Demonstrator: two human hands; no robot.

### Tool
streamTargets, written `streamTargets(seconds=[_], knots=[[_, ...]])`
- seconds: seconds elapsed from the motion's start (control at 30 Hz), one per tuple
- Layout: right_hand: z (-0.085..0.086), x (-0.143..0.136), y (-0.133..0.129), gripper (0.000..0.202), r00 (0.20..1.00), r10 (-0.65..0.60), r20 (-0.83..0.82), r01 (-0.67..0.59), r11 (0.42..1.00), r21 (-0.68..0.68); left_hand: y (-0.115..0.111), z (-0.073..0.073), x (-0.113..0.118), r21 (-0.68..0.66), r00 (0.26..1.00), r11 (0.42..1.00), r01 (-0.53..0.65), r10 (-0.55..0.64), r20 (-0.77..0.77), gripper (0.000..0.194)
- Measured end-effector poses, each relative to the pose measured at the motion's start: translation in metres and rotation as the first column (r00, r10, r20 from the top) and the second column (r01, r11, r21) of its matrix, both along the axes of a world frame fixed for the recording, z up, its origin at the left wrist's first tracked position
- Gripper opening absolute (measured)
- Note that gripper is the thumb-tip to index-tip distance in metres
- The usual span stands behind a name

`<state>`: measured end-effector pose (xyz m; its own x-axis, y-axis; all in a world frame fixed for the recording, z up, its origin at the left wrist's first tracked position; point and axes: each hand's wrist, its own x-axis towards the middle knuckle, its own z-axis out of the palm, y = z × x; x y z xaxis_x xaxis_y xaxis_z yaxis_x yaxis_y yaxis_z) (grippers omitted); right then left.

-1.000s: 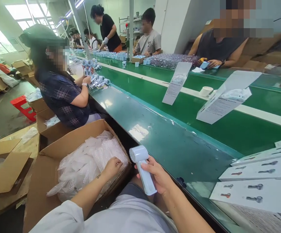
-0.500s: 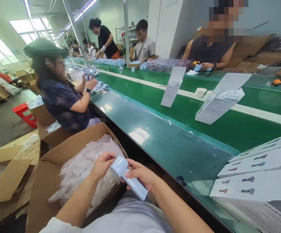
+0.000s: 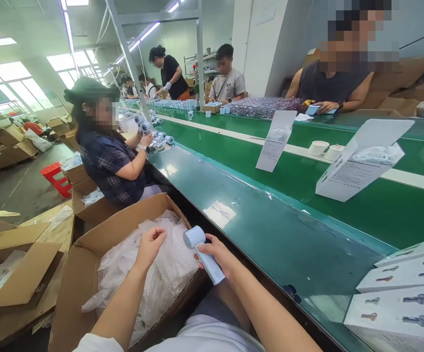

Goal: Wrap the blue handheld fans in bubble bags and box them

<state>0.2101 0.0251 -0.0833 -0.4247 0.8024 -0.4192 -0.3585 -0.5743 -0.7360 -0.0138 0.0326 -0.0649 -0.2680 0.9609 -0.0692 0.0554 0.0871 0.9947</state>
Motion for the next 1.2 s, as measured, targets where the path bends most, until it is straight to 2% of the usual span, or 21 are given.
streamTargets(seconds=[0.1,0.17,0.23,0.37,0.43,0.53,0.63,0.7,0.73,0.8,0.83,0.87,0.9,0.97,1.03,1.07,1.13,1.2], knots=[[0.021,0.012,-0.007,0.085,0.957,0.240,-0.159,-0.229,0.970,0.087,-0.009,0.007,0.006,-0.019,0.983,0.989,0.145,-0.146,-0.114,0.015],[0.033,0.011,-0.010,0.094,0.901,0.398,-0.172,-0.384,0.917,0.108,-0.012,0.013,0.010,-0.046,0.959,0.961,0.273,-0.276,-0.072,0.015],[0.037,0.005,-0.009,0.085,0.870,0.467,-0.159,-0.454,0.884,0.114,-0.014,0.018,0.010,-0.062,0.936,0.934,0.353,-0.353,0.010,0.015],[0.031,0.000,-0.010,0.047,0.903,0.401,-0.155,-0.388,0.915,0.110,-0.013,0.024,0.002,-0.008,0.950,0.950,0.311,-0.311,0.041,0.017],[0.028,0.002,-0.016,0.043,0.926,0.355,-0.129,-0.348,0.934,0.078,-0.013,0.026,0.002,0.036,0.957,0.957,0.289,-0.289,0.016,0.018],[0.032,0.007,-0.026,0.048,0.929,0.357,-0.098,-0.350,0.933,0.080,-0.016,0.034,0.014,0.053,0.921,0.923,0.382,-0.376,-0.103,0.016],[0.039,0.010,-0.033,0.066,0.919,0.380,-0.104,-0.366,0.922,0.130,-0.021,0.048,0.027,0.098,0.812,0.836,0.540,-0.487,-0.321,0.013],[0.041,0.011,-0.034,0.066,0.925,0.367,-0.100,-0.354,0.927,0.126,-0.025,0.055,0.031,0.200,0.707,0.725,0.659,-0.508,-0.492,0.016],[0.041,0.012,-0.034,0.060,0.934,0.343,-0.098,-0.332,0.936,0.113,-0.028,0.057,0.031,0.261,0.659,0.655,0.709,-0.485,-0.574,0.018],[0.039,0.014,-0.035,0.045,0.960,0.260,-0.109,-0.251,0.964,0.089,-0.032,0.056,0.028,0.364,0.593,0.529,0.767,-0.365,-0.718,0.023],[0.038,0.015,-0.036,0.041,0.969,0.215,-0.121,-0.206,0.975,0.083,-0.034,0.052,0.026,0.399,0.575,0.496,0.771,-0.275,-0.770,0.026],[0.037,0.016,-0.037,0.039,0.975,0.177,-0.134,-0.167,0.983,0.082,-0.034,0.047,0.024,0.425,0.563,0.488,0.762,-0.176,-0.808,0.029],[0.037,0.017,-0.039,0.038,0.979,0.143,-0.144,-0.132,0.988,0.082,-0.035,0.040,0.022,0.443,0.552,0.507,0.739,-0.078,-0.830,0.031],[0.035,0.015,-0.042,0.037,0.987,0.067,-0.143,-0.057,0.996,0.073,-0.033,0.023,0.022,0.455,0.528,0.611,0.648,0.070,-0.846,0.029],[0.032,0.011,-0.045,0.038,0.995,-0.032,-0.099,0.037,0.998,0.048,-0.031,0.007,0.024,0.432,0.511,0.738,0.519,0.137,-0.848,0.022],[0.031,0.009,-0.046,0.038,0.994,-0.079,-0.069,0.082,0.996,0.029,-0.031,0.000,0.027,0.411,0.512,0.784,0.465,0.141,-0.848,0.020],[0.031,0.005,-0.046,0.039,0.989,-0.145,-0.021,0.144,0.989,-0.026,-0.034,-0.007,0.033,0.389,0.524,0.821,0.419,0.131,-0.841,0.017],[0.033,0.005,-0.046,0.041,0.983,-0.179,-0.029,0.176,0.982,-0.071,-0.042,-0.007,0.039,0.406,0.545,0.799,0.443,0.119,-0.830,0.017]])
